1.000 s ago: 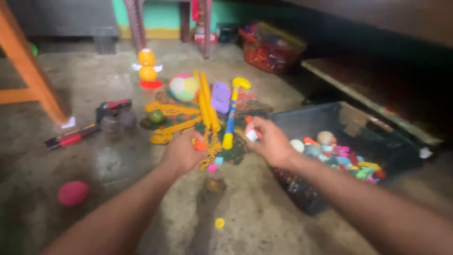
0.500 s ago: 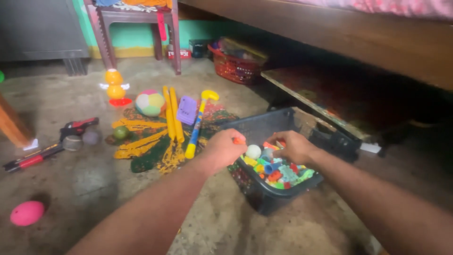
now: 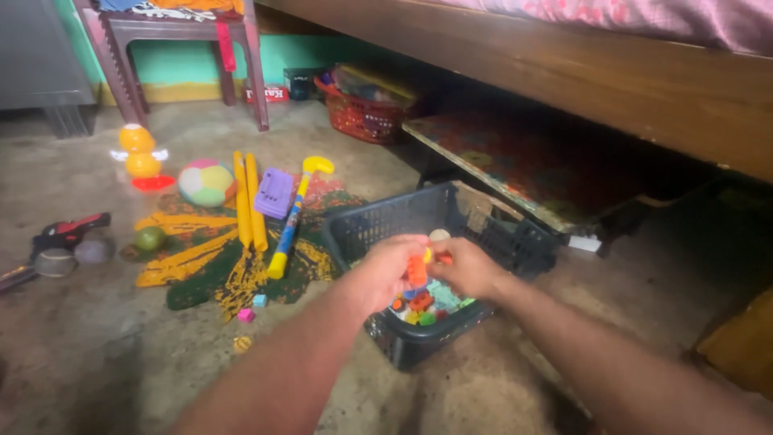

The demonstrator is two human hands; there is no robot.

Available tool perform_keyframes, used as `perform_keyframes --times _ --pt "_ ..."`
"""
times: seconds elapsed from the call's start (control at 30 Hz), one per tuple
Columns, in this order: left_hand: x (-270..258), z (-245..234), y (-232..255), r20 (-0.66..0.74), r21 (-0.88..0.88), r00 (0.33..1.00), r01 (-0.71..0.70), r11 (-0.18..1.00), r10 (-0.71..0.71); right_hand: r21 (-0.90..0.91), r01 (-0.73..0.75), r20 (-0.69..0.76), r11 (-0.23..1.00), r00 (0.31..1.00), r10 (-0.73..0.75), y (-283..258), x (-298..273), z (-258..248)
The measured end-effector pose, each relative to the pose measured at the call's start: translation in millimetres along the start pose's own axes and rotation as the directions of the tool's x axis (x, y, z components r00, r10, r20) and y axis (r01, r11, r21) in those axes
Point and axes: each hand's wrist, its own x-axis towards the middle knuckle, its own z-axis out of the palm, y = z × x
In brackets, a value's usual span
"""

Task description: Pick up scattered toys from the floor and put them into a basket.

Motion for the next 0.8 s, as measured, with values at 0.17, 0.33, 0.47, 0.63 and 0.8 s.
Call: perform_keyframes --times 0.17,0.33,0.47,0.63,0.8 --pt "-3.0 9.1 -10.6 -0.011 0.040 0.997 0.073 0.997 -0.073 -0.011 -0.011 0.013 1.000 1.000 0.011 3.6 -9.8 4.0" --pt "-4.4 13.4 -15.2 -0.034 0.102 0.988 0.155 0.983 -0.152 0.026 0.220 0.018 0.975 0.975 -0.220 47.3 -0.8 10.0" --pt "3.8 7.3 -26.5 -0.144 0.355 0.989 0.027 0.934 0.026 -0.166 0.200 -0.072 0.966 0.974 -0.214 46.8 -3.4 4.5" --pt "16.9 -7.0 -24.9 -0.158 0.877 0.896 -0.066 0.477 0.415 -0.249 -0.096 -0.107 0.964 0.992 0.071 31.7 -2.1 -0.9" --pt "-11.1 -3.8 8.0 -0.094 0.963 0.806 -0.076 0.259 0.584 -0.446 0.015 -0.237 0.895 0.962 -0.135 48.8 9.3 4.0"
